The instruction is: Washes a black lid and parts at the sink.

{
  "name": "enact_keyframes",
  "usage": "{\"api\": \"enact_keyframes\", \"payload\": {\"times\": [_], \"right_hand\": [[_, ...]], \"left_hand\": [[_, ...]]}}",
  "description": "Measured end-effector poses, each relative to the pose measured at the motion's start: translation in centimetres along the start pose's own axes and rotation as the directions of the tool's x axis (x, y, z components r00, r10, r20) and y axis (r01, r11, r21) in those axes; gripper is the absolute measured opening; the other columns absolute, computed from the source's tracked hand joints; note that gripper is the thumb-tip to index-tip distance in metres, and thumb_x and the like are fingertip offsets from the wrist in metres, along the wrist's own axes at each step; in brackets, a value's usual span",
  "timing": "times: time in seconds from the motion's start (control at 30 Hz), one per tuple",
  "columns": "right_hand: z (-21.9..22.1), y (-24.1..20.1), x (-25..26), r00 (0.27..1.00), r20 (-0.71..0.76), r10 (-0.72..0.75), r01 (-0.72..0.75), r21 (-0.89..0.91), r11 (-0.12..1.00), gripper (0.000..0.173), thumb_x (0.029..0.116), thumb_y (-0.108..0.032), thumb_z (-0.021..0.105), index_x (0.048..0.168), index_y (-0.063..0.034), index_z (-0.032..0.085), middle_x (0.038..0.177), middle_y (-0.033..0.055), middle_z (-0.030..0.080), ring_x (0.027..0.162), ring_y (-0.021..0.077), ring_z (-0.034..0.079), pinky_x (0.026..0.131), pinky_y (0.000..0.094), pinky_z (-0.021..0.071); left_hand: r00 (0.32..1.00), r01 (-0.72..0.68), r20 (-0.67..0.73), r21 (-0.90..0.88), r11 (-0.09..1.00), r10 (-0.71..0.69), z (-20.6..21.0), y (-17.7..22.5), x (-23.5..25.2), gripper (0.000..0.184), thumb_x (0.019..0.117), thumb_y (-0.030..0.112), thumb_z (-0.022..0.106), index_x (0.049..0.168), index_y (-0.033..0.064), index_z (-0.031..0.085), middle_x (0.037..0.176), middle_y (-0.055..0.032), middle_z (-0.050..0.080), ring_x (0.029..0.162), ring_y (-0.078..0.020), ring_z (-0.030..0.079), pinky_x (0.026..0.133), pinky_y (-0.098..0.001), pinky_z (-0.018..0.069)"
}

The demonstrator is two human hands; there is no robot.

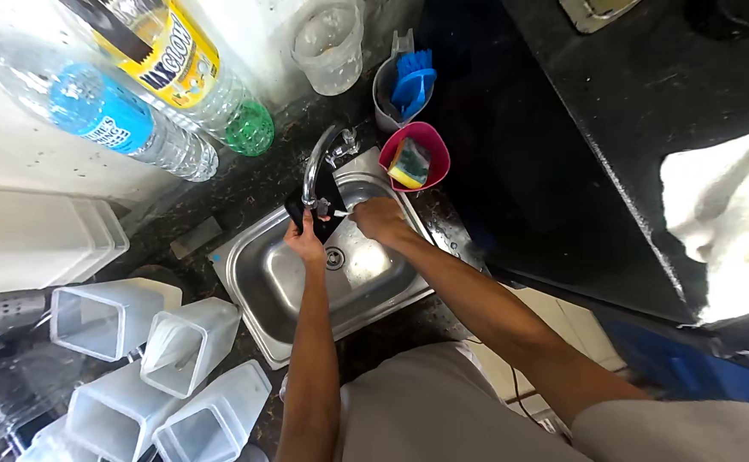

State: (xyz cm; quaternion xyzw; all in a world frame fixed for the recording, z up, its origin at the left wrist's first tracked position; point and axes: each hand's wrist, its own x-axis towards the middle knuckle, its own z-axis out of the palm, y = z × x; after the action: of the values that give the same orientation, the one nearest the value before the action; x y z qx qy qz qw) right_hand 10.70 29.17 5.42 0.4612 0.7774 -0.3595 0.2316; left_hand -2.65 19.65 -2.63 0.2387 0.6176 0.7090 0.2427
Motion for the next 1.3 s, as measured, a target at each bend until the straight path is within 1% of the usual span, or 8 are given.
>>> {"api": "enact_keyframes", "payload": {"times": [0.07,0.17,0.3,0.57,0.87,1.0,1.1,1.3], "right_hand": [[0.2,0.4,0.4,0.999,0.019,-0.038,0.038,0.011,0.999,0.044,0.1079,-0.04,0.046,0.109,-0.0056,0.072,0.111,0.0233,0.07,0.108,0.045,0.066,0.082,0.0674,0.0509],[0.2,0.3,-0.4,1.0,0.004,0.02,-0.02,-0.001,1.0,0.037,0.1055,-0.031,0.053,0.107,0.0008,0.071,0.112,0.0278,0.068,0.108,0.0482,0.065,0.081,0.0685,0.0499],[1.0,1.1,0.6,0.994,0.018,-0.106,0.106,0.007,0.994,0.04,0.1075,-0.037,0.049,0.11,-0.0048,0.072,0.11,0.0239,0.07,0.108,0.0453,0.066,0.083,0.0676,0.0514],[1.6,0.6,-0.9,0.997,-0.043,-0.067,0.068,0.028,0.997,0.032,0.1046,-0.025,0.053,0.104,0.0012,0.071,0.107,0.0273,0.069,0.103,0.0476,0.066,0.078,0.0668,0.0522],[2.3,0.3,-0.1,0.995,0.043,-0.091,0.084,0.137,0.987,0.04,0.1085,-0.034,0.046,0.111,-0.0045,0.072,0.112,0.0232,0.07,0.109,0.0439,0.067,0.083,0.0665,0.0528],[3.6,0.3,0.0,0.998,-0.018,-0.055,0.058,0.264,0.963,0.031,0.1048,-0.028,0.053,0.108,-0.0035,0.072,0.108,0.0236,0.07,0.104,0.0442,0.067,0.081,0.0669,0.0532],[3.2,1.0,0.3,0.998,0.035,-0.058,0.049,0.221,0.974,0.038,0.1081,-0.033,0.048,0.112,-0.0033,0.072,0.113,0.0239,0.07,0.11,0.0443,0.066,0.086,0.0672,0.0518],[3.8,0.4,-0.1,0.999,-0.003,-0.049,0.049,0.209,0.977,0.033,0.1067,-0.029,0.051,0.108,-0.0038,0.072,0.108,0.0223,0.07,0.105,0.0433,0.067,0.08,0.0647,0.0532]], "left_hand": [[1.0,-0.014,0.001,-0.011,1.0,0.014,0.5,-0.1,0.5,0.022,0.1022,0.014,0.055,0.09,0.0015,0.068,0.072,-0.0095,0.073,0.065,-0.0218,0.073,0.065,-0.0405,0.0635],[1.0,0.008,-0.002,0.025,1.0,-0.008,0.3,0.1,-0.4,0.02,0.1014,0.013,0.057,0.093,0.0004,0.069,0.073,-0.0089,0.073,0.065,-0.0213,0.073,0.066,-0.0408,0.0638],[0.997,0.034,-0.065,0.005,0.999,-0.034,0.6,0.0,-0.6,0.021,0.103,0.013,0.055,0.093,0.0001,0.068,0.072,-0.0096,0.073,0.065,-0.0218,0.073,0.065,-0.0404,0.0637],[0.996,0.041,-0.084,0.052,0.998,-0.037,0.5,0.4,-1.0,0.022,0.1028,0.014,0.056,0.091,-0.0002,0.068,0.072,-0.0097,0.073,0.065,-0.0221,0.073,0.066,-0.0413,0.064],[0.995,0.09,-0.05,0.135,0.987,-0.084,0.3,1.3,-0.1,0.024,0.105,0.024,0.055,0.093,0.0075,0.069,0.075,-0.0036,0.074,0.067,-0.018,0.074,0.067,-0.0375,0.0642],[0.993,0.108,-0.058,0.166,0.98,-0.1,0.6,1.1,-0.1,0.024,0.104,0.022,0.057,0.092,0.0066,0.07,0.076,-0.0034,0.074,0.068,-0.0175,0.073,0.068,-0.0377,0.0638],[0.997,0.07,-0.051,0.148,0.987,-0.063,0.6,0.3,0.1,0.021,0.1026,0.02,0.057,0.091,0.0067,0.069,0.074,-0.002,0.073,0.066,-0.0165,0.073,0.066,-0.0381,0.0641],[0.994,0.101,-0.059,0.163,0.981,-0.093,0.1,0.4,0.0,0.023,0.102,0.026,0.061,0.093,0.007,0.071,0.076,-0.0051,0.074,0.068,-0.0203,0.073,0.066,-0.0406,0.0643]]}}
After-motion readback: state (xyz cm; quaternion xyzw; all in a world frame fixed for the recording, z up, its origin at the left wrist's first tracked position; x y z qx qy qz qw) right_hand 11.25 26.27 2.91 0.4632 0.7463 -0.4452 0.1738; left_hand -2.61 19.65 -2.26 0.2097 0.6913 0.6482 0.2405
